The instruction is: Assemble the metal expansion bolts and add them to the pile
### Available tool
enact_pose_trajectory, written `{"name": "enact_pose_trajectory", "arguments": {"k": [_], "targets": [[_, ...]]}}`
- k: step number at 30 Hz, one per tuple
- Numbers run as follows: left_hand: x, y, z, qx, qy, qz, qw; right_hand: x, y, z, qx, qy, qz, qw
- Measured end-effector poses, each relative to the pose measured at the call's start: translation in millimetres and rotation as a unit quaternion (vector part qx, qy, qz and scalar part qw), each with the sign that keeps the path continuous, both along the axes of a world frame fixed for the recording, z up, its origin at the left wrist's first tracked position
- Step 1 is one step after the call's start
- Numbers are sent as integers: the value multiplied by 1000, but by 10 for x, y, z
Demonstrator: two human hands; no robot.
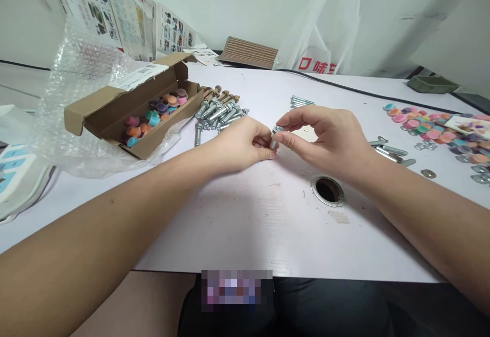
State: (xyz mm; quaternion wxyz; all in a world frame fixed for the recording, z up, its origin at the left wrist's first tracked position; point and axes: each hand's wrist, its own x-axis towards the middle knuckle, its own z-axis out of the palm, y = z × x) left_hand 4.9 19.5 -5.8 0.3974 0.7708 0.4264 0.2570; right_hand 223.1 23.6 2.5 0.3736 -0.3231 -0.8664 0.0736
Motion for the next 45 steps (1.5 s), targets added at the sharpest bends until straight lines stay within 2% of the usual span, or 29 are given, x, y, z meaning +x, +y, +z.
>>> {"name": "enact_pose_trajectory", "arguments": {"k": [3,8,15,20,22,27,30,33,38,42,45], "targets": [[-5,10,12,-8,16,0,1000,-1,-12,-2,21,-15,27,999],[0,10,35,-3,28,4,1000,13,-2,35,-9,-24,80,996],[29,-29,68,-5,12,11,1000,41,100,-3,-31,-8,-3,999],[12,-7,41,-5,5,3,1000,29,61,34,-8,-21,53,998],[5,4,30,-6,4,-3,1000,20,48,51,10,-40,54,998],[5,-19,66,-7,13,-2,1000,20,88,16,0,-50,-22,999],[4,-29,82,-1,23,14,1000,29,99,-18,7,-42,22,999],[2,-15,69,-14,13,-4,1000,36,85,-29,37,-32,61,997],[6,-10,62,-11,12,3,1000,52,90,-30,60,-29,26,997],[7,-20,63,5,22,15,1000,48,81,-16,50,-25,48,997],[-2,-11,41,10,13,1,1000,37,48,11,57,-12,50,997]]}}
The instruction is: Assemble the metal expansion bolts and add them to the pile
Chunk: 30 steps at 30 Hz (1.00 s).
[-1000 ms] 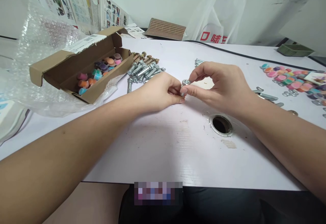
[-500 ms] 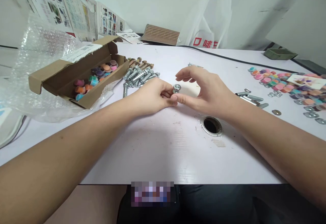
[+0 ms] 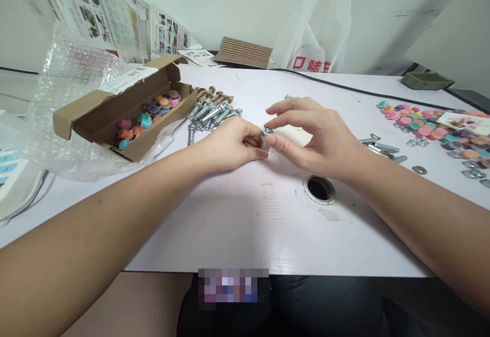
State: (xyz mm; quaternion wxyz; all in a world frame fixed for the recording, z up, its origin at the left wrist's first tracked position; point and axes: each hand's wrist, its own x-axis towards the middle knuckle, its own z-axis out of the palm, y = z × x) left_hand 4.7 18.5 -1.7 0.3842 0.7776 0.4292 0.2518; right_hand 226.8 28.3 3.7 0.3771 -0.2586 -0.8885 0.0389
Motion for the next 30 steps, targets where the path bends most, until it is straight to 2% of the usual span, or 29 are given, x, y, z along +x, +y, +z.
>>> {"name": "enact_pose_trajectory", "arguments": {"k": [4,9,14,19,25,30], "targets": [[-14,13,-14,-14,1,-13,1000,-5,-27,23,10,39,-30,999],[-9,3,9,-18,8,8,1000,-21,-41,25,-7,4,-4,1000],[-14,-15,24,-53,-8,1,999,-6,-36,29,4,82,-27,996],[-19,-7,17,-49,-33,-11,998,16,-42,1,-10,0,-21,1000],[-1,-6,39,-56,-22,0,998,-9,-62,-9,-21,72,-44,996],[0,-17,36,-37,-10,13,999,-25,-61,-40,-44,-9,-35,998]]}}
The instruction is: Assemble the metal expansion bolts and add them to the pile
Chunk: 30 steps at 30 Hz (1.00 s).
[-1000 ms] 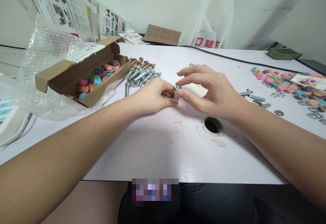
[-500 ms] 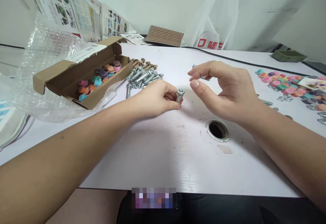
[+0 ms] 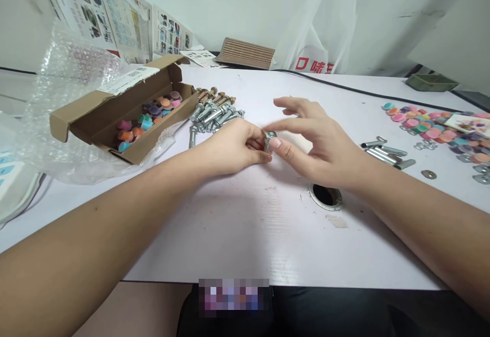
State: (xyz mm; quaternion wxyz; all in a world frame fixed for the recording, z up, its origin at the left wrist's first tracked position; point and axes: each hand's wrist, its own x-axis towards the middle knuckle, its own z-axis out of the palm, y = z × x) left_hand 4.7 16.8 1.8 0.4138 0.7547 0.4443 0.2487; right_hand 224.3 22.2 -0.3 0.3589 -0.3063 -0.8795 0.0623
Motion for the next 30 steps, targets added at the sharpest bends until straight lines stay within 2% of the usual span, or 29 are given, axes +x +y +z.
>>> {"name": "enact_pose_trajectory", "arguments": {"k": [5,10,15,21,25,30], "targets": [[-11,-2,4,-15,-13,-23,1000,13,-11,44,7,60,-23,998],[4,-2,14,3,13,4,1000,14,-31,47,-3,-16,14,1000],[-7,4,6,-15,-11,-28,999,35,-6,66,10,45,-22,999],[-17,8,3,1,-6,-18,1000,54,13,36,-13,-21,8,1000],[-30,19,-13,-4,-4,-32,999,53,1,75,-6,-5,-18,1000],[-36,9,-2,8,21,-12,1000,25,-20,65,0,-16,5,1000]]}}
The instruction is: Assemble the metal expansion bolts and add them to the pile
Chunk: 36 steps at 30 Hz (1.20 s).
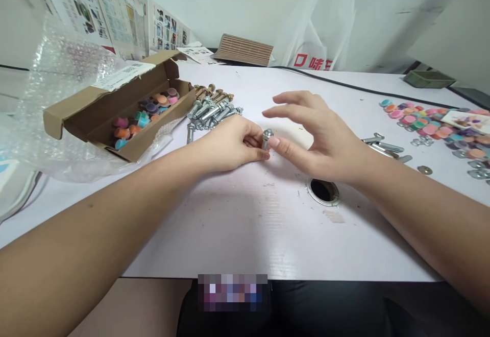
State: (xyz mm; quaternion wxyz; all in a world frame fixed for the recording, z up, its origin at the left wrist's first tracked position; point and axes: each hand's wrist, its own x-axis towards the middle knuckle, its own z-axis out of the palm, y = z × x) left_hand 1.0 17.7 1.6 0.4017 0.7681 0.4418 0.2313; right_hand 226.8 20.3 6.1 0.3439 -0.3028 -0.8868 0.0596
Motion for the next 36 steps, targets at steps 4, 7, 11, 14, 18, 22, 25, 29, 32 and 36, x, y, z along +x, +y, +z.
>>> {"name": "enact_pose_trajectory", "arguments": {"k": [4,7,11,14,18,22,25,29,32,36], "targets": [[12,1,5,-11,-19,-8,1000,10,14,16,4,31,-19,999],[15,6,5,-22,-23,-10,999,32,35,41,9,71,-17,997],[17,-2,9,-13,-18,-4,1000,32,29,17,9,18,21,1000],[17,-9,9,-7,-22,-10,1000,27,11,12,-4,-3,-1,1000],[10,-8,10,-23,-19,-14,999,34,15,34,3,44,-14,999],[7,-5,6,-9,-11,-5,1000,25,25,22,6,2,13,1000],[13,-1,-7,-15,-25,-11,1000,9,21,27,-4,-22,18,1000],[16,5,-11,-14,-29,-14,999,5,24,47,-12,6,24,1000],[17,-3,3,-10,-19,-7,1000,-1,32,39,-5,3,21,1000],[24,-19,13,4,-13,-8,1000,-29,44,19,-13,-22,57,998]]}}
